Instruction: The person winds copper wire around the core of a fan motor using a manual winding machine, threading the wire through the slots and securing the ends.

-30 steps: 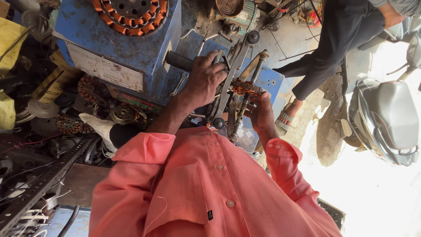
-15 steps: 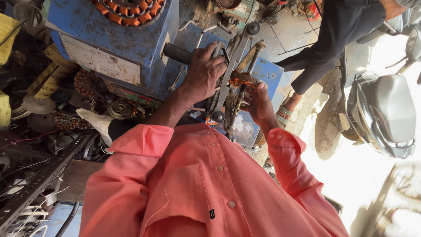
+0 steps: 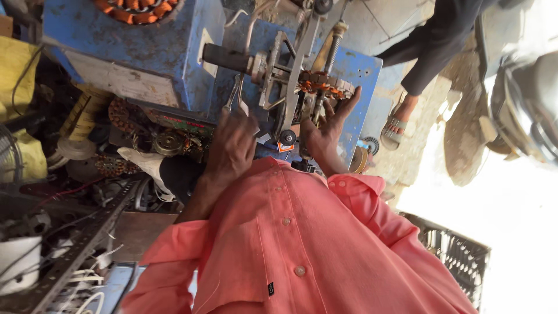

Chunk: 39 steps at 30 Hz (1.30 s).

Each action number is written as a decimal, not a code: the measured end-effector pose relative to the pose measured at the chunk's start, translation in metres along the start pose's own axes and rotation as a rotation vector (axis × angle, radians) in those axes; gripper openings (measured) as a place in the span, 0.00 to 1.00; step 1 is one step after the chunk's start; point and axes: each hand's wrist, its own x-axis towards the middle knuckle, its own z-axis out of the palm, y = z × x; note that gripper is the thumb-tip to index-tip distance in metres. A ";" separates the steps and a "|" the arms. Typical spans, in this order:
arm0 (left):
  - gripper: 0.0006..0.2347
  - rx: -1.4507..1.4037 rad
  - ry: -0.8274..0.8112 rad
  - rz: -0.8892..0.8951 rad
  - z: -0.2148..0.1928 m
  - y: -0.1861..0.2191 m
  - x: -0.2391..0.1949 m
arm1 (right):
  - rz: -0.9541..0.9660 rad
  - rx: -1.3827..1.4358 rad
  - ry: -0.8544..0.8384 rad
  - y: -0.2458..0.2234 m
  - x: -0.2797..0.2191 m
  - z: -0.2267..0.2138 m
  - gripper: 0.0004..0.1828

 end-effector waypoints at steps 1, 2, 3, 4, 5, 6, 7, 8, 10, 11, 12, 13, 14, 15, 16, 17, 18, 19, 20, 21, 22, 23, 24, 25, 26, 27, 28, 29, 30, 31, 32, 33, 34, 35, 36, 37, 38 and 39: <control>0.22 0.003 0.077 -0.040 -0.001 0.003 0.010 | 0.017 -0.002 0.005 -0.002 0.001 -0.001 0.66; 0.22 0.006 0.154 -0.080 -0.003 0.007 0.023 | 0.034 -0.003 0.009 -0.003 0.003 -0.001 0.67; 0.19 0.140 0.209 -0.077 -0.003 0.011 0.036 | 0.056 -0.002 0.008 -0.002 -0.001 -0.002 0.68; 0.17 0.273 0.263 -0.072 -0.001 0.015 0.049 | 0.020 0.003 -0.009 -0.003 -0.006 -0.004 0.67; 0.11 0.269 0.079 -0.094 0.000 0.015 0.060 | -0.033 0.015 -0.029 -0.005 -0.004 -0.004 0.67; 0.05 0.264 -0.106 -0.115 0.002 0.015 0.067 | -0.086 0.026 -0.048 -0.008 -0.004 -0.005 0.66; 0.02 0.259 -0.286 -0.138 0.005 0.015 0.069 | -0.057 0.009 -0.040 -0.010 -0.005 -0.005 0.66; 0.01 0.241 -0.184 -0.078 0.008 0.021 0.062 | -0.029 -0.009 -0.033 -0.013 -0.007 -0.006 0.67; 0.03 0.133 -0.083 -0.029 0.013 0.018 0.058 | -0.024 0.023 -0.008 -0.015 0.002 0.000 0.67; 0.03 0.032 -0.096 -0.081 0.016 0.021 0.047 | -0.022 0.053 -0.018 -0.014 0.000 -0.001 0.67; 0.04 -0.067 -0.109 -0.135 0.019 0.025 0.037 | -0.020 0.083 -0.028 -0.013 -0.005 -0.002 0.67; 0.07 -0.172 -0.031 -0.174 0.023 0.027 0.034 | -0.020 0.080 -0.030 -0.014 -0.005 -0.002 0.67; 0.10 -0.277 0.047 -0.213 0.028 0.029 0.030 | -0.019 0.077 -0.032 -0.015 -0.005 -0.001 0.67; 0.13 -0.387 0.126 -0.259 0.034 0.031 0.025 | -0.014 0.069 -0.038 -0.016 -0.006 -0.003 0.67; 0.14 -0.414 0.080 -0.267 0.039 0.031 0.020 | -0.016 0.061 -0.037 -0.016 -0.009 -0.005 0.67; 0.16 -0.434 0.042 -0.269 0.044 0.026 0.016 | -0.027 0.060 -0.040 -0.016 -0.007 -0.004 0.67; 0.17 -0.453 0.004 -0.271 0.049 0.021 0.012 | -0.038 0.059 -0.043 -0.016 -0.006 -0.003 0.67; 0.18 -0.410 0.014 -0.229 0.053 0.018 0.005 | -0.082 0.028 -0.045 -0.014 -0.006 -0.003 0.66; 0.20 -0.367 0.023 -0.188 0.057 0.016 -0.003 | -0.126 -0.002 -0.046 -0.013 -0.006 -0.003 0.66; 0.21 -0.324 0.036 -0.141 0.063 0.011 -0.005 | -0.175 -0.032 -0.044 -0.012 -0.003 -0.003 0.67; 0.21 -0.361 0.079 -0.139 0.067 0.006 -0.005 | -0.157 -0.013 -0.047 -0.012 -0.002 -0.004 0.67; 0.20 -0.396 0.122 -0.144 0.070 0.002 -0.006 | -0.136 0.006 -0.056 -0.013 -0.004 -0.004 0.67; 0.19 -0.431 0.165 -0.149 0.069 -0.002 -0.005 | -0.114 0.025 -0.064 -0.014 -0.006 -0.005 0.68; 0.18 -0.409 0.223 -0.211 0.063 -0.007 0.002 | -0.070 0.005 -0.046 -0.016 -0.006 -0.004 0.68; 0.17 -0.386 0.282 -0.274 0.055 -0.012 0.013 | -0.025 -0.014 -0.029 -0.019 -0.006 -0.003 0.68; 0.16 -0.363 0.342 -0.343 0.045 -0.013 0.025 | 0.022 -0.036 -0.017 -0.020 -0.006 -0.002 0.68; 0.17 -0.361 0.390 -0.291 0.033 -0.017 0.040 | -0.003 0.001 -0.024 -0.021 -0.004 0.000 0.67; 0.19 -0.360 0.431 -0.244 0.019 -0.021 0.055 | -0.020 0.034 -0.030 -0.021 -0.005 0.000 0.67; 0.21 -0.359 0.436 -0.158 0.008 -0.026 0.072 | -0.036 0.068 -0.036 -0.020 -0.007 0.000 0.67; 0.24 -0.364 0.441 -0.066 -0.001 -0.028 0.085 | -0.058 0.062 -0.042 -0.019 -0.007 0.000 0.67; 0.25 -0.625 0.411 -0.130 -0.007 -0.024 0.088 | -0.080 0.056 -0.048 -0.018 -0.006 -0.001 0.67; 0.27 -0.888 0.369 -0.187 -0.010 -0.023 0.090 | -0.103 0.051 -0.051 -0.018 -0.005 -0.001 0.67; 0.29 -1.152 0.316 -0.240 -0.009 -0.025 0.090 | -0.110 0.037 -0.050 -0.018 -0.004 -0.001 0.67; 0.27 -1.037 0.314 -0.228 -0.009 -0.026 0.076 | -0.111 0.025 -0.042 -0.019 -0.006 -0.001 0.67; 0.25 -0.922 0.311 -0.215 -0.008 -0.027 0.054 | -0.112 0.013 -0.034 -0.019 -0.005 -0.001 0.67; 0.22 -0.954 0.293 -0.233 -0.002 -0.030 0.032 | -0.095 0.012 -0.036 -0.019 -0.007 -0.001 0.66; 0.19 -0.986 0.276 -0.252 0.007 -0.036 0.007 | -0.079 0.011 -0.039 -0.020 -0.008 -0.002 0.66; 0.17 -0.992 0.280 -0.375 0.019 -0.042 -0.019 | -0.069 0.008 -0.048 -0.021 -0.007 -0.002 0.66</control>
